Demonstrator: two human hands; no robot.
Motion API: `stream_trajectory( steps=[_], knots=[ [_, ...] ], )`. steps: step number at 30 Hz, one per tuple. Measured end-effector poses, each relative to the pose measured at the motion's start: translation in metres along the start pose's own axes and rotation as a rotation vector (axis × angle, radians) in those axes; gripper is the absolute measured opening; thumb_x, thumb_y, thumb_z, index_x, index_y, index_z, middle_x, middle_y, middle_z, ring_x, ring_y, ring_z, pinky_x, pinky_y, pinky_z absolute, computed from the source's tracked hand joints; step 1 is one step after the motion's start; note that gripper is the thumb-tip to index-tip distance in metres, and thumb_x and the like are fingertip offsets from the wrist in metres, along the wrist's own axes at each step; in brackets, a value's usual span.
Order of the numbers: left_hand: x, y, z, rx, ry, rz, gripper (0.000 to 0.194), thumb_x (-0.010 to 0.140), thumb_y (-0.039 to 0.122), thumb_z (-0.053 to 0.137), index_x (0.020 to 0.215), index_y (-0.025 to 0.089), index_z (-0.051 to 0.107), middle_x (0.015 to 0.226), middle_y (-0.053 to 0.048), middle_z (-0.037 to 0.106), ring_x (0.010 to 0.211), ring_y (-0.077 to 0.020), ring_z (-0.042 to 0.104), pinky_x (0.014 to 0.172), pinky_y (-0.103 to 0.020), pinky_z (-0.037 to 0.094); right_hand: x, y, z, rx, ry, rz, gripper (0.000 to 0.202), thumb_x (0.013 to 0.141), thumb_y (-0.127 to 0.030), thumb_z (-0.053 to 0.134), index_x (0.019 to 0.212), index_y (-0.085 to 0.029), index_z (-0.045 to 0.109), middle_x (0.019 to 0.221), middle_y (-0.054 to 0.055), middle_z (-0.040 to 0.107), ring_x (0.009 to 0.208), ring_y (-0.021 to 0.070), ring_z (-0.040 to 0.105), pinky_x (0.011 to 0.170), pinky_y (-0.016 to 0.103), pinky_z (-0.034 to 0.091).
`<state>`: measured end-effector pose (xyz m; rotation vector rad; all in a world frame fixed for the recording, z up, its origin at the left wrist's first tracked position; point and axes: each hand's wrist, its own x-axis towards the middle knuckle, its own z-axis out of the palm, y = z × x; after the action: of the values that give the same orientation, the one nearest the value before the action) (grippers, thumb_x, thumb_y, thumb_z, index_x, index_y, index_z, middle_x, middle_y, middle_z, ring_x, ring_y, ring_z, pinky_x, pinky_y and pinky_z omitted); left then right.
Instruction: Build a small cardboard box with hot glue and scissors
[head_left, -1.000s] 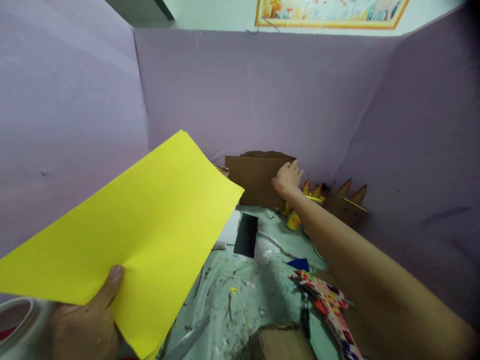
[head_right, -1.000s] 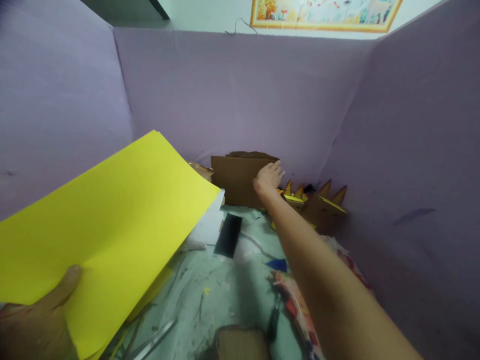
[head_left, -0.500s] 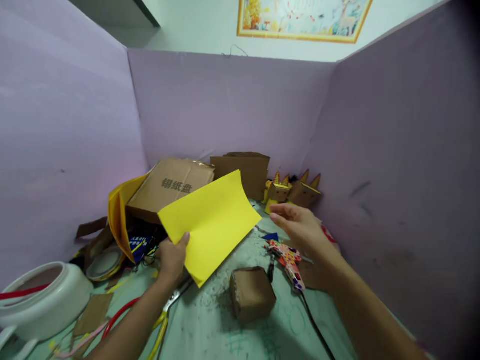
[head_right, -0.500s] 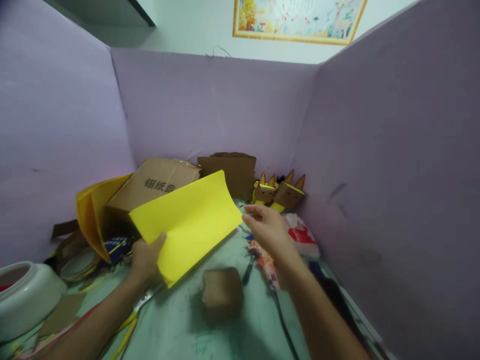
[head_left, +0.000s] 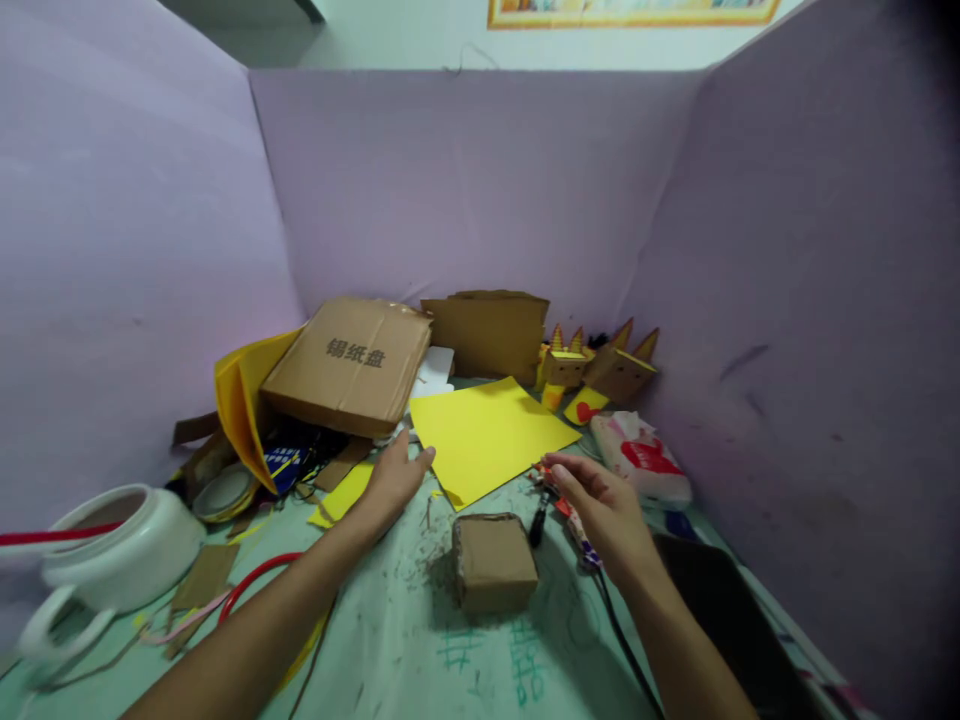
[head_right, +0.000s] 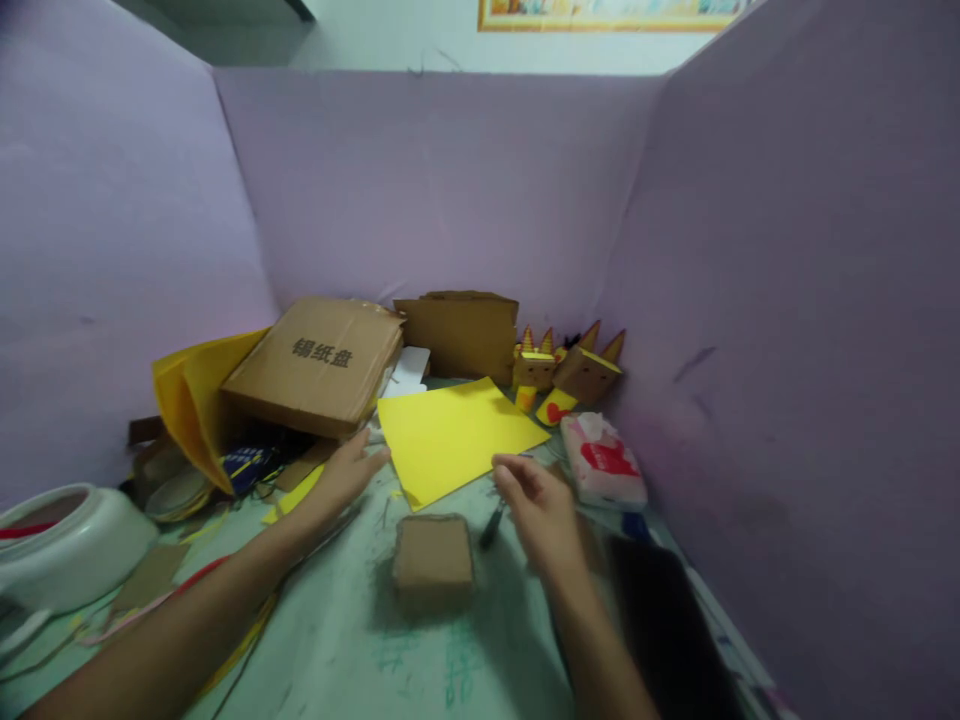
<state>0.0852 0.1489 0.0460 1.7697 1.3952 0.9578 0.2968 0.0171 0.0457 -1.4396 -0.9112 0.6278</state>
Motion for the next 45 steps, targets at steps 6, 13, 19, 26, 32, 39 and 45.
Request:
stream_trajectory(
  steps=[6,13,19,26,32,39,45],
  knots=[
    [-0.095,-0.024,-0.074,0.719,-0.238,0.125,0.053,0.073,0.026,0.061,0.124,0.014,0.055,0.126,-0.015,0.056,0.118,-0.0329,0.046,0.101,-0.046,0.031,-0.027,-0.011,-0.001,-0.309,-0.388,-0.058,0.071,0.062,-0.050,0.071,0.122,-0.018,0.055,0.130,0.015,0.055,0.120,0.0324,0.051,0.103,0.049,0.037],
    [-0.109,-0.071,-0.087,1.000,-0.196,0.095,0.037,0.087,0.020,0.039,0.119,0.015,0.057,0.116,-0.012,0.057,0.111,-0.0267,0.048,0.093,-0.039,0.037,-0.045,-0.004,0.013,-0.636,-0.733,-0.065,0.103,0.059,-0.029,0.076,0.145,-0.013,0.022,0.152,0.016,0.023,0.139,0.0301,0.024,0.114,0.044,0.016],
    [-0.094,-0.061,-0.101,1.006,-0.047,0.060,0.032,0.089,0.024,0.039,0.110,0.016,0.062,0.108,-0.012,0.062,0.102,-0.0273,0.052,0.085,-0.038,0.040,-0.050,0.006,0.024,-0.494,-0.716,0.001,0.098,0.058,-0.026,0.075,0.144,-0.018,0.028,0.143,0.014,0.039,0.130,0.0334,0.037,0.111,0.047,0.022],
    [-0.043,-0.036,-0.072,1.001,-0.013,0.059,0.028,0.078,0.033,0.053,0.092,0.013,0.068,0.097,-0.016,0.067,0.096,-0.0325,0.057,0.081,-0.041,0.041,-0.057,0.019,0.033,-0.264,-0.717,0.043,0.110,0.060,-0.030,0.076,0.147,-0.018,0.010,0.142,0.017,0.037,0.130,0.0342,0.037,0.110,0.048,0.024],
    [-0.026,-0.046,-0.073,0.894,0.055,0.043,0.028,0.075,0.014,0.043,0.084,0.012,0.070,0.085,-0.017,0.068,0.086,-0.0299,0.062,0.078,-0.039,0.043,-0.062,0.020,0.042,-0.099,-0.673,-0.034,0.111,0.057,-0.030,0.081,0.145,-0.020,0.015,0.136,0.017,0.041,0.122,0.0309,0.046,0.104,0.043,0.036],
    [-0.063,0.020,-0.067,0.072,-0.369,0.015,0.021,0.071,0.033,0.055,0.075,0.017,0.069,0.063,0.000,0.064,0.059,-0.0154,0.056,0.054,-0.022,0.040,-0.071,0.031,0.049,0.116,-0.570,0.018,0.112,0.056,-0.027,0.083,0.144,-0.028,0.014,0.135,0.012,0.041,0.122,0.0280,0.047,0.101,0.043,0.038],
    [-0.084,0.041,-0.021,0.134,-0.461,-0.049,0.012,0.061,0.028,0.061,0.060,0.018,0.067,0.057,0.001,0.062,0.057,-0.0156,0.054,0.052,-0.024,0.036,-0.071,0.033,0.041,0.188,-0.641,0.016,0.116,0.051,-0.046,0.083,0.144,-0.024,0.018,0.135,0.014,0.044,0.121,0.0293,0.047,0.102,0.044,0.035]
  ],
)
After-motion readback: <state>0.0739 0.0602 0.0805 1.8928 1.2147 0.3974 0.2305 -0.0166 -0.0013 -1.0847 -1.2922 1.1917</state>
